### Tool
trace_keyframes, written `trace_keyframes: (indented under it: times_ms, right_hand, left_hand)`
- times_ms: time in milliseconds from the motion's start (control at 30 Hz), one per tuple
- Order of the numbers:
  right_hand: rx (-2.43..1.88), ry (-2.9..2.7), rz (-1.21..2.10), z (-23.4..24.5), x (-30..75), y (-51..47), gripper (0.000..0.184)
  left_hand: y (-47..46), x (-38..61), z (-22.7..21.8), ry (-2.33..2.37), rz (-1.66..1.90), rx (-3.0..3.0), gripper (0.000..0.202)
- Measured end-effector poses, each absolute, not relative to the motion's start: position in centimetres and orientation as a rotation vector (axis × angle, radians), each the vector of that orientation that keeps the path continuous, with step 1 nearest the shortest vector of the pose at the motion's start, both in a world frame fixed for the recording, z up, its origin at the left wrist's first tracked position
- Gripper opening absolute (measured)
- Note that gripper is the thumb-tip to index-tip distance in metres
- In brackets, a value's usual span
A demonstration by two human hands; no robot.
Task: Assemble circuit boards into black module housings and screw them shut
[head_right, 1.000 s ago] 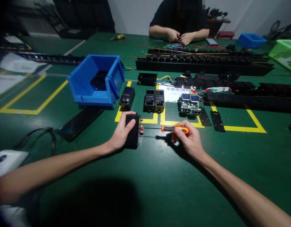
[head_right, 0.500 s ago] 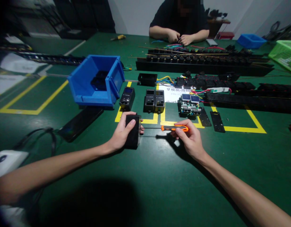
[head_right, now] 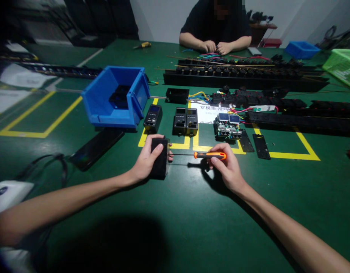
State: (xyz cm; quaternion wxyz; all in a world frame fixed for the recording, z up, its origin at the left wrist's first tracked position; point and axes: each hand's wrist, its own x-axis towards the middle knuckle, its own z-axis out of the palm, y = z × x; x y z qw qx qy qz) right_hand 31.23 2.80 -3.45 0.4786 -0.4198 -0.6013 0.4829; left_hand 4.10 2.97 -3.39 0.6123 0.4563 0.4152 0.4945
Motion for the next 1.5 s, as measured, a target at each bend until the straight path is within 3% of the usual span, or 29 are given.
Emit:
trace_keyframes:
  times_ms: [1500]
  right_hand:
    - [-1.135, -1.531, 1.076, -2.4, 30.6, 2.5, 0.019]
  left_hand:
    - [3.0, 4.3, -3.2, 0.954, 1.183, 1.066, 0.039]
